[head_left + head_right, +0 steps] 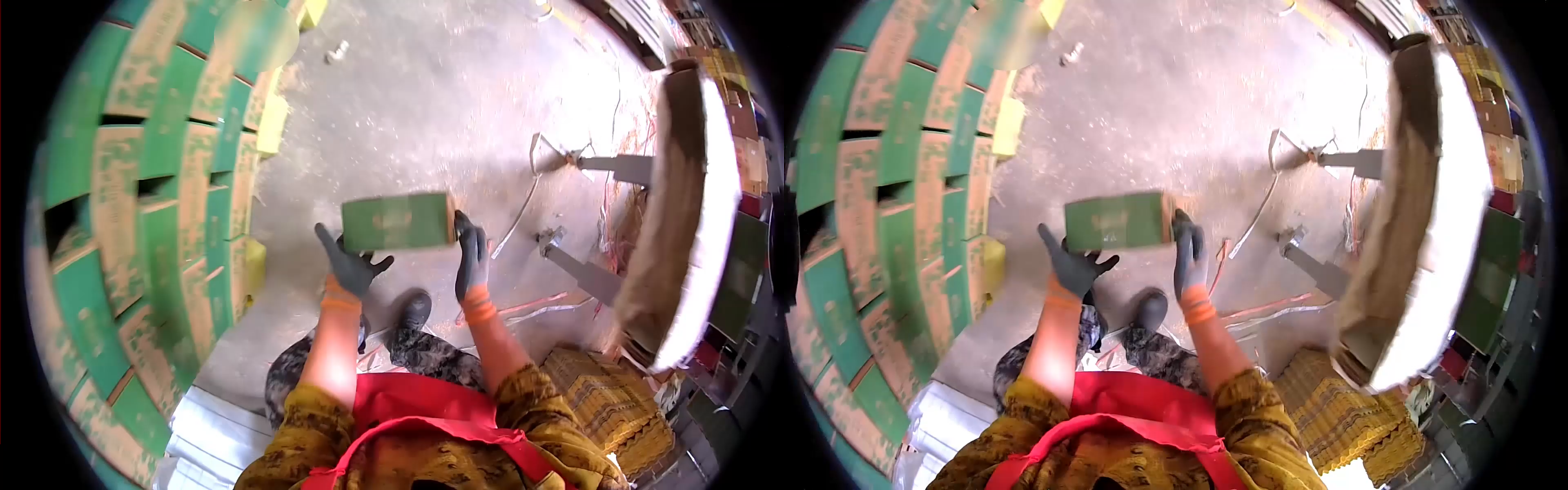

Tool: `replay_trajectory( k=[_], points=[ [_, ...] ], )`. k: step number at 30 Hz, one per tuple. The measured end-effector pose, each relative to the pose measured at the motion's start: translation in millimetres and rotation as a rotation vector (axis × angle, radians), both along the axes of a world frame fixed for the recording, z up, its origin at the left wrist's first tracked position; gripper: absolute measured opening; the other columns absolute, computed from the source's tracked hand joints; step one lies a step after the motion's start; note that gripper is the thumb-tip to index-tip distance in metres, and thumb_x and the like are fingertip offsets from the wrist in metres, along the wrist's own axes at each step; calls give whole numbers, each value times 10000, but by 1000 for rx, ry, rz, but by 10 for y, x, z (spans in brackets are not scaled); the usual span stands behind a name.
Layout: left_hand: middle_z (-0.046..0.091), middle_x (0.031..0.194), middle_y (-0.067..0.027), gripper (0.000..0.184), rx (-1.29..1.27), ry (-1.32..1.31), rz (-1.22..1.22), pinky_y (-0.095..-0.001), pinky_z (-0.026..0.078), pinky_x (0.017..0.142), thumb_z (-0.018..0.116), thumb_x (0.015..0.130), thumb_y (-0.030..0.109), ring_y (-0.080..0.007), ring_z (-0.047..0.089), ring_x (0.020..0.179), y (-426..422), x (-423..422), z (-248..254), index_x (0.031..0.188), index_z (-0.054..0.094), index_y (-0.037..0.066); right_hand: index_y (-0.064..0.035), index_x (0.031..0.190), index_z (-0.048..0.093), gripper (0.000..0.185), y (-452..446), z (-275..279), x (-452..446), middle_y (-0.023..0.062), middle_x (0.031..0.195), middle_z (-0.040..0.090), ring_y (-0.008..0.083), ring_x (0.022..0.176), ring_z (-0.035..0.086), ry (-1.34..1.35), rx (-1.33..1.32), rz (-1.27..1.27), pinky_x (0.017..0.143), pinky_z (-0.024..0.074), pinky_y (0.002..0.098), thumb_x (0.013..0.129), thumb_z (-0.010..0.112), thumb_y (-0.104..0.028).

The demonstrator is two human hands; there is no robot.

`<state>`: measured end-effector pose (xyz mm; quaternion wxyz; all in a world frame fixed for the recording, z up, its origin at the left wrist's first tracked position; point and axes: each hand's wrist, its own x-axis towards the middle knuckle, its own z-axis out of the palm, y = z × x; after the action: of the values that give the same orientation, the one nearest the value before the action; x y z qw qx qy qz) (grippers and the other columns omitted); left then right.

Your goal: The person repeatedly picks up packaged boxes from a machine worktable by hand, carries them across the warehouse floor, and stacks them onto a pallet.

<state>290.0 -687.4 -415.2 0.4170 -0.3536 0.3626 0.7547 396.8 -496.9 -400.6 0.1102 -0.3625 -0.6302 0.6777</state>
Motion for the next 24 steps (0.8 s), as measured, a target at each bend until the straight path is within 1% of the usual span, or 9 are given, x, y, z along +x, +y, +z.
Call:
replay_trajectory(
  k=[5,6,10,13,15,17,21,22,24],
  points=[
    [531,1265,-48,715,27,329,98,-404,443,914,305,886,689,-221,506,1127,-303,-487,2136,1299,493,136,3,944,543,252,-407,2098,-343,136,1224,545,187,1126,500,226,110,-71,1000,369,333,933,506,-247],
    [550,1234,-49,696,-2,356,108,-380,458,893,319,895,669,-214,528,1092,-341,-563,2632,1285,503,123,-19,806,527,44,-478,2511,-418,171,1158,567,244,1121,518,333,33,-169,1012,362,357,785,555,9],
    [545,1236,-65,625,-29,647,71,-380,442,921,380,918,571,-222,519,1108,-635,-619,3734,1272,507,71,-15,1005,557,162,-545,3705,-393,65,1064,524,125,967,486,352,-426,-204,860,420,265,854,531,-68],
    [453,1370,-61,580,206,842,64,-366,323,1046,391,947,452,-213,430,1245,-790,-575,4153,1365,413,51,-33,1139,518,316,-442,4476,-408,163,1308,414,261,1113,502,268,587,79,904,462,335,831,542,34],
    [424,1389,-93,698,145,966,-47,-362,295,1066,512,879,461,-219,387,1286,-780,-544,4598,1409,336,42,-46,1250,471,486,-287,4765,-388,172,1354,390,275,1174,483,217,465,209,942,451,357,792,615,27],
    [396,1412,-116,823,130,1173,-232,-366,287,1075,587,828,492,-222,366,1306,-676,-574,5049,1440,271,40,-44,1357,400,670,-225,5213,-444,151,1350,425,230,1218,462,237,-499,65,974,430,337,759,701,-28],
    [381,1418,-147,895,220,782,-556,-385,361,1037,693,807,415,-237,438,1246,-592,-758,5318,1454,207,32,-14,1453,240,891,-67,5600,-215,124,1405,398,174,1279,379,283,-156,140,1050,330,306,744,767,-128],
    [464,1324,-86,587,-233,1376,-954,-311,435,956,490,948,193,-189,494,1166,-791,-751,4680,1454,233,43,-21,1463,218,922,-70,5546,-181,126,1428,376,172,1293,363,308,-44,147,1059,318,307,742,776,-158],
    [548,1215,-60,548,-131,819,-639,-303,438,952,597,909,288,-166,547,1084,-407,-394,5362,1337,410,2,-43,1468,234,962,-20,5629,-150,109,1485,309,168,1333,312,338,-110,149,1086,272,299,726,803,-272]
  ],
)
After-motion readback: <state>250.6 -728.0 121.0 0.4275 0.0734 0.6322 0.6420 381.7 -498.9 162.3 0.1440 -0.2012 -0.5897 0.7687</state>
